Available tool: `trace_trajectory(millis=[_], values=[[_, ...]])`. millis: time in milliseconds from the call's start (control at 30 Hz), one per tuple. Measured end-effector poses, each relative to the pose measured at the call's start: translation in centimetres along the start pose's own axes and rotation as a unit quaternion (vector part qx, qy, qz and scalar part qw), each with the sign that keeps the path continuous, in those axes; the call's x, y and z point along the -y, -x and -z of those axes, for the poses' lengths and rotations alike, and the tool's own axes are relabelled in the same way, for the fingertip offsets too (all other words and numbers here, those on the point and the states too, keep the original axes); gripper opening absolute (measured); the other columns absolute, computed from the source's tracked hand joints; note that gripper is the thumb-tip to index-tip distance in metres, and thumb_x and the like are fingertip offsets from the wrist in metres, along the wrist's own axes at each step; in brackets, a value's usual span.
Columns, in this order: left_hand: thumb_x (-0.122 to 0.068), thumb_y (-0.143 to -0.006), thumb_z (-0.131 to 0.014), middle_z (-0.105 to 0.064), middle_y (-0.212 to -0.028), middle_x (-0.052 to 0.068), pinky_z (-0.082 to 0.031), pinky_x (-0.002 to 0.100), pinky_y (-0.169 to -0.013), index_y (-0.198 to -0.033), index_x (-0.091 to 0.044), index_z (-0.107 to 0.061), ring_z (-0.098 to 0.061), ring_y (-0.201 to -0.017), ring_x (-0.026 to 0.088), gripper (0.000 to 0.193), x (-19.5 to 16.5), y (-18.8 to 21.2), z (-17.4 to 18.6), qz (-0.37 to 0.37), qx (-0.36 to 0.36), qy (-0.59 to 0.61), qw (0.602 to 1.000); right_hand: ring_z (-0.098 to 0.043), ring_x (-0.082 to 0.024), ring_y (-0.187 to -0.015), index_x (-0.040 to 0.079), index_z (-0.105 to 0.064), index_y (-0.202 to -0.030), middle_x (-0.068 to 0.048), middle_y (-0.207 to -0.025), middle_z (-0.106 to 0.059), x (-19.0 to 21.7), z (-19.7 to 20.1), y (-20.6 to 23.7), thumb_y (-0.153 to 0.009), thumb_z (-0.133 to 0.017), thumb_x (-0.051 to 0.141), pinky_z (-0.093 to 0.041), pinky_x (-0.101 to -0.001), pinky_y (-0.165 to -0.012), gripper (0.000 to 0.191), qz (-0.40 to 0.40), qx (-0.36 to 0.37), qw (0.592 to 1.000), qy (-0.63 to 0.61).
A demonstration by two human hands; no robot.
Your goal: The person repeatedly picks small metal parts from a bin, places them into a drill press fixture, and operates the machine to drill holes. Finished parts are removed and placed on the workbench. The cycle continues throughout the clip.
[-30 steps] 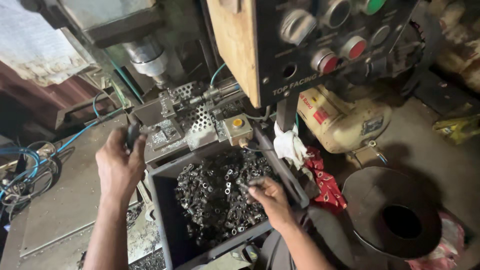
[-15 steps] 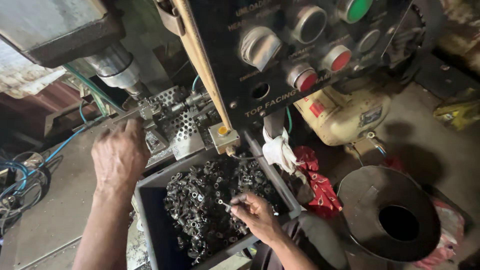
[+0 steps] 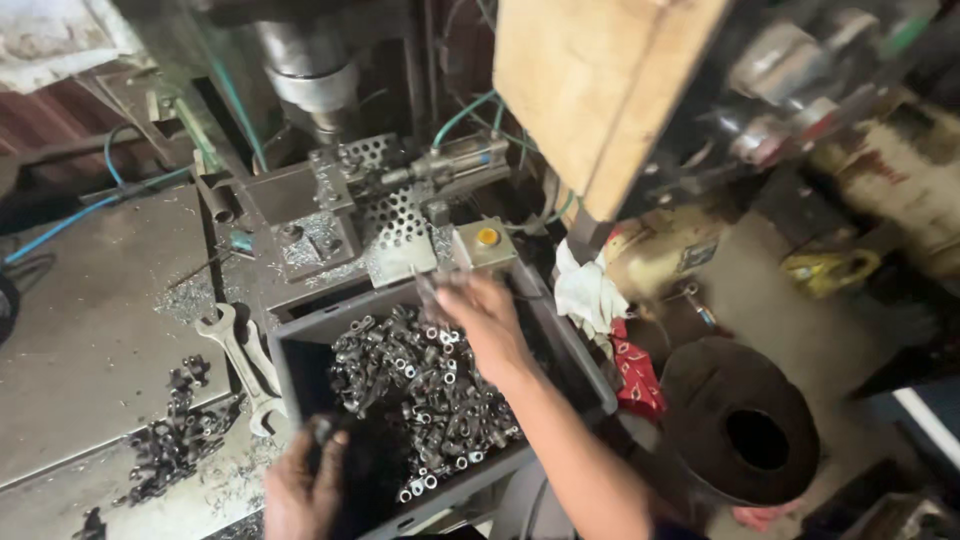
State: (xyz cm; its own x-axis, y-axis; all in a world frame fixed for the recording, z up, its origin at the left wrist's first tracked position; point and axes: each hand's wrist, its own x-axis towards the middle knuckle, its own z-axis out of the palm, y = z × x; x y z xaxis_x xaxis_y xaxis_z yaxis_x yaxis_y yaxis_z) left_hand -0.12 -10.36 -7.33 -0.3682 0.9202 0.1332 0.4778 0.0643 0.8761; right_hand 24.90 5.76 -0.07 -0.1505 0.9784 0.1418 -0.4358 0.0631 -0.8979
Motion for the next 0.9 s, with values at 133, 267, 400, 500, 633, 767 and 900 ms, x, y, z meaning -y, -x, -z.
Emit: trace_trajectory(millis=[133,267,400,500,633,767,900], values=[[-0.027,-0.088,-0.07,-0.078,-0.095,0.014,-0.06,0.041,-0.081,-0.114,-0.011,-0.071,-0.077,-0.089,0.03,0.03,1.4,1.3,-1.8,-0.075,-0.005,-0.086,0.993,-0.071,-0.019,-0.085,0.002,-0.067,-0.112,-0.011,-0.099,-0.075,-0.9,-3.8,-8.0,-0.098,-0.066,0.004,-0.056,-0.0292,-0.072,0.015,0.011,-0.074,0.996,0.054],[-0.025,-0.087,-0.071,-0.077,-0.096,0.015,-0.059,0.044,-0.077,-0.113,-0.014,-0.07,-0.075,-0.091,0.036,0.029,1.6,0.9,-1.9,-0.087,-0.011,-0.09,0.992,-0.074,-0.019,-0.081,0.005,-0.063,-0.106,-0.009,-0.095,-0.074,-2.9,-5.1,-13.2,-0.094,-0.068,0.006,-0.06,-0.0279,-0.069,0.013,0.0,-0.115,0.993,-0.029],[-0.025,-0.086,-0.071,-0.077,-0.095,0.012,-0.058,0.043,-0.081,-0.113,-0.015,-0.07,-0.075,-0.091,0.032,0.029,1.5,0.7,-2.0,-0.117,0.011,-0.105,0.988,-0.072,-0.018,-0.077,0.005,-0.064,-0.106,-0.007,-0.093,-0.072,-4.7,-5.0,-15.9,-0.095,-0.071,0.009,-0.053,-0.0262,-0.061,0.014,0.013,-0.134,0.991,-0.011],[-0.027,-0.084,-0.072,-0.077,-0.097,0.009,-0.059,0.042,-0.082,-0.113,-0.019,-0.072,-0.075,-0.093,0.031,0.03,1.3,0.8,-2.3,-0.082,0.002,-0.11,0.991,-0.071,-0.016,-0.074,0.004,-0.066,-0.106,-0.005,-0.091,-0.071,-5.5,-4.6,-17.0,-0.094,-0.071,0.009,-0.056,-0.0267,-0.063,0.014,0.012,-0.137,0.99,-0.021],[-0.028,-0.084,-0.072,-0.077,-0.098,0.008,-0.059,0.043,-0.081,-0.115,-0.021,-0.072,-0.075,-0.093,0.031,0.032,1.0,0.9,-2.2,-0.074,0.002,-0.137,0.988,-0.067,-0.013,-0.072,0.003,-0.067,-0.107,-0.005,-0.093,-0.071,-5.7,-4.9,-18.0,-0.094,-0.071,0.007,-0.055,-0.0265,-0.062,0.014,0.018,-0.095,0.994,-0.052],[-0.028,-0.085,-0.071,-0.078,-0.1,0.008,-0.059,0.042,-0.081,-0.116,-0.019,-0.071,-0.074,-0.096,0.031,0.032,0.2,0.8,-2.0,-0.097,0.002,-0.146,0.984,-0.067,-0.016,-0.076,0.002,-0.067,-0.12,-0.011,-0.105,-0.069,-3.9,-5.3,-17.1,-0.095,-0.07,0.008,-0.06,-0.0307,-0.068,0.026,-0.018,-0.044,0.999,0.019],[-0.029,-0.087,-0.071,-0.078,-0.102,0.008,-0.06,0.041,-0.085,-0.115,-0.019,-0.071,-0.076,-0.097,0.029,0.031,-0.3,0.7,-1.8,-0.065,-0.012,-0.16,0.985,-0.073,-0.016,-0.1,0.007,-0.058,-0.137,-0.014,-0.129,-0.069,0.4,-4.7,-12.6,-0.098,-0.068,0.016,-0.061,-0.0275,-0.089,0.041,-0.052,0.042,0.968,0.241]])
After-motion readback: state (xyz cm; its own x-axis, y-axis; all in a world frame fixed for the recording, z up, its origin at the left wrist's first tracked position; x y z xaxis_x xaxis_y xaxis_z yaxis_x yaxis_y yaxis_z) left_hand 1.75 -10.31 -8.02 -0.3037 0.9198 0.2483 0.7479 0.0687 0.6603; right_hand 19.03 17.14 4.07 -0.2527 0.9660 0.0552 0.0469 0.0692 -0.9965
